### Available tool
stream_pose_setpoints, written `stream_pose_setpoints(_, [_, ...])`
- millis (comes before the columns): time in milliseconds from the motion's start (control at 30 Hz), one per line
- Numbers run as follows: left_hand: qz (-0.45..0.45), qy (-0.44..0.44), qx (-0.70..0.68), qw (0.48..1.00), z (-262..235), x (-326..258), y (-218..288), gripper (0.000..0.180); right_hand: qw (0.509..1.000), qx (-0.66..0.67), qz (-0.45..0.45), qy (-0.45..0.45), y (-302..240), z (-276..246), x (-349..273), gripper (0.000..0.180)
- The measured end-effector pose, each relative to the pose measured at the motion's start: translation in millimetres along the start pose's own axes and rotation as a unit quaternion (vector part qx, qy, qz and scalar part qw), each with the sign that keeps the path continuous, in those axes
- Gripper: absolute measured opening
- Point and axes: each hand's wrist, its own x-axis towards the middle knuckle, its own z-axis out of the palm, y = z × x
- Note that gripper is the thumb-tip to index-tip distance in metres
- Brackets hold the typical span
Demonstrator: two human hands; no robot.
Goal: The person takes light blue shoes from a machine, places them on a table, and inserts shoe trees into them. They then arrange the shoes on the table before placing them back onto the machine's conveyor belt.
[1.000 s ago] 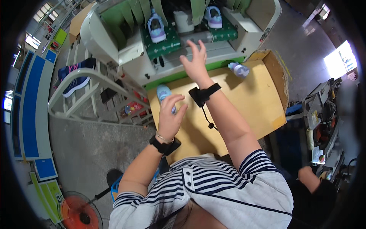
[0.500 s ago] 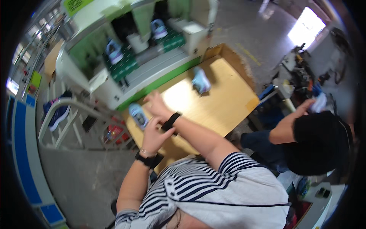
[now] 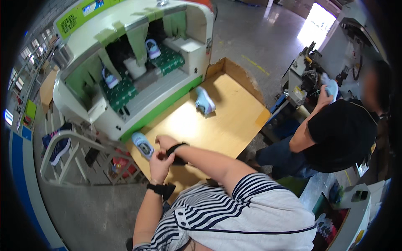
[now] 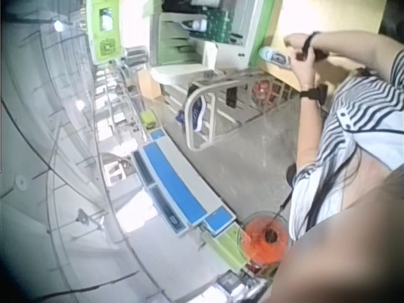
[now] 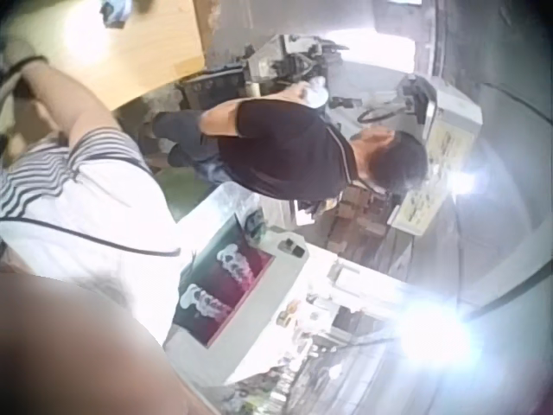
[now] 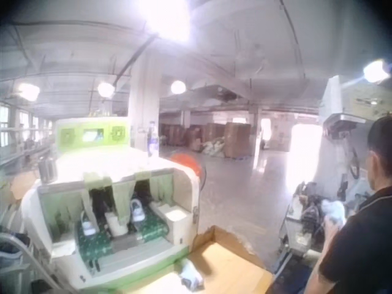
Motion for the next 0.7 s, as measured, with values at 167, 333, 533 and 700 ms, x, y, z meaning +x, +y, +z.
stream_pose_setpoints(167, [0.133, 0.037, 0.0, 0.99, 2.9, 13.4, -2.0, 0.027, 0.783, 0.595, 0.144, -0.11, -37.5, -32.4, 9.9, 0.02])
stream_pose_setpoints(333, [0.079, -0.021, 0.021, 0.996, 6.2, 15.8, 24.4, 0.028, 0.953, 0.296, 0.063, 0.011, -11.3, -41.7, 8.8, 0.025])
stream_pose_setpoints(533, [0.048, 0.047, 0.006, 0.998, 15.5, -1.2, 15.1, 0.031, 0.993, 0.056, -0.083, 0.056, -12.2, -40.6, -1.8, 0.025])
stream_pose_setpoints(700, [0.113, 0.04, 0.077, 0.99, 13.3, -4.8, 13.5, 0.036, 0.982, 0.087, -0.117, 0.12, -19.8, -45.5, -6.8, 0.022])
